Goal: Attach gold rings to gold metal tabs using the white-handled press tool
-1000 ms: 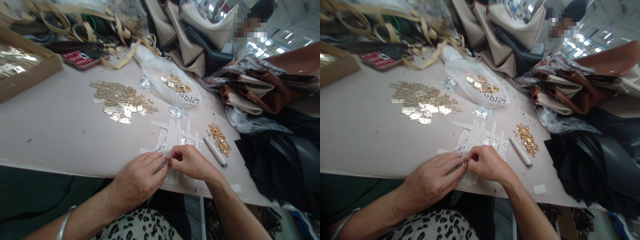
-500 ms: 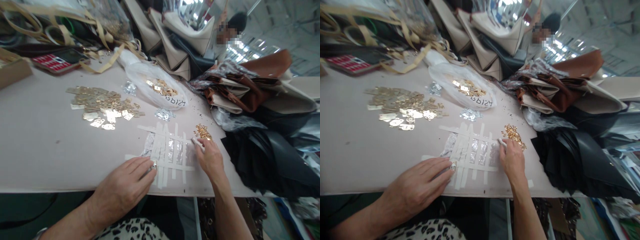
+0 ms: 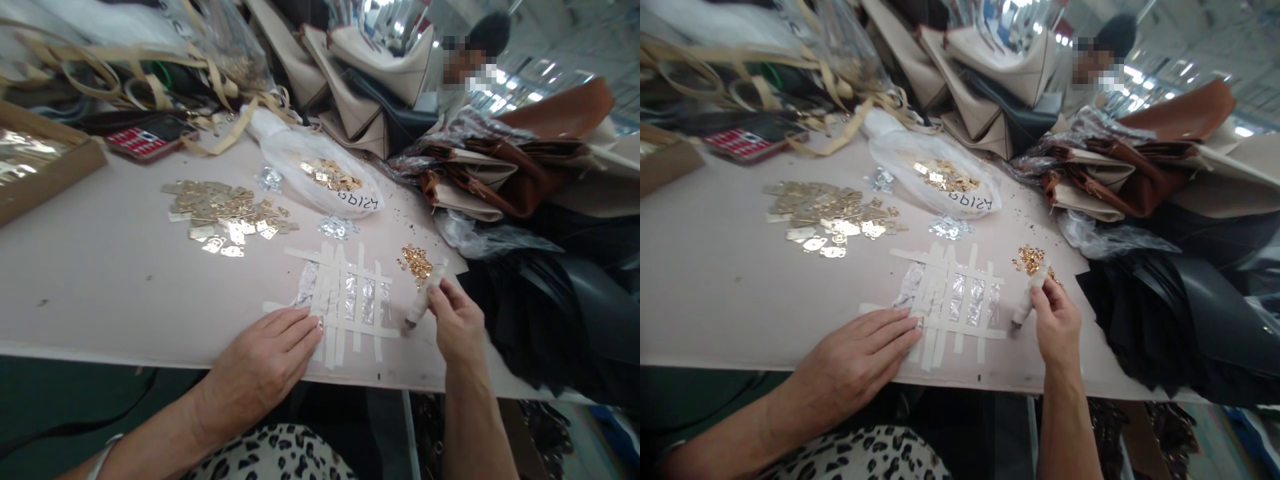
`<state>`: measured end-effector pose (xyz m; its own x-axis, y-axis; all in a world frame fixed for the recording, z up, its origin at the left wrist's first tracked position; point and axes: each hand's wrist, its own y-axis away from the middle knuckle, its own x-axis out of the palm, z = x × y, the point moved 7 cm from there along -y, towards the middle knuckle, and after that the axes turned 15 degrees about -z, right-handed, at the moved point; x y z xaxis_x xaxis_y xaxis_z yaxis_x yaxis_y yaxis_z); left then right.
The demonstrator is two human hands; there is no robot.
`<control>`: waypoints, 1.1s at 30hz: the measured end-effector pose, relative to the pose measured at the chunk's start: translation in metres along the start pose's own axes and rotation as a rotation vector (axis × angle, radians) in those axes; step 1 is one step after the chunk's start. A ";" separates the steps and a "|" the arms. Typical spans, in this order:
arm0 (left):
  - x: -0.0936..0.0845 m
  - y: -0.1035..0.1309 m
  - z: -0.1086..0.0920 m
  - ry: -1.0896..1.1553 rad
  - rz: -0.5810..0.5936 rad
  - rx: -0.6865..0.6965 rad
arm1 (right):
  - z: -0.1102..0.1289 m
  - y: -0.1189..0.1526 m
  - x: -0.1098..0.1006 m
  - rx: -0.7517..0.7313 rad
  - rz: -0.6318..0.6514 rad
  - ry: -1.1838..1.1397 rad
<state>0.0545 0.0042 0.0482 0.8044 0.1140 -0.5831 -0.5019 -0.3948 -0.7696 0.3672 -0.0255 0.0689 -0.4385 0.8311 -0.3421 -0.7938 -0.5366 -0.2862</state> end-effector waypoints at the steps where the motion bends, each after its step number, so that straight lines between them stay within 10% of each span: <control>1: 0.000 0.000 0.000 -0.001 -0.001 -0.004 | 0.003 0.009 0.004 0.152 -0.013 -0.214; 6: 0.000 0.003 0.001 0.004 0.002 -0.011 | 0.032 0.067 0.061 0.683 0.134 -0.965; 12: 0.002 0.002 0.003 0.009 -0.002 -0.022 | 0.016 0.090 0.102 0.875 -0.015 -1.098; 25: 0.002 0.003 0.002 0.046 -0.006 -0.047 | 0.015 0.089 0.111 0.803 0.023 -1.069; 33: -0.001 -0.001 0.002 0.059 -0.023 -0.058 | 0.083 0.114 0.111 0.271 0.355 -0.962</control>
<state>0.0535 0.0061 0.0492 0.8340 0.0702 -0.5473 -0.4649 -0.4446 -0.7656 0.1932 0.0174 0.0727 -0.7183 0.4626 0.5197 -0.5706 -0.8191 -0.0596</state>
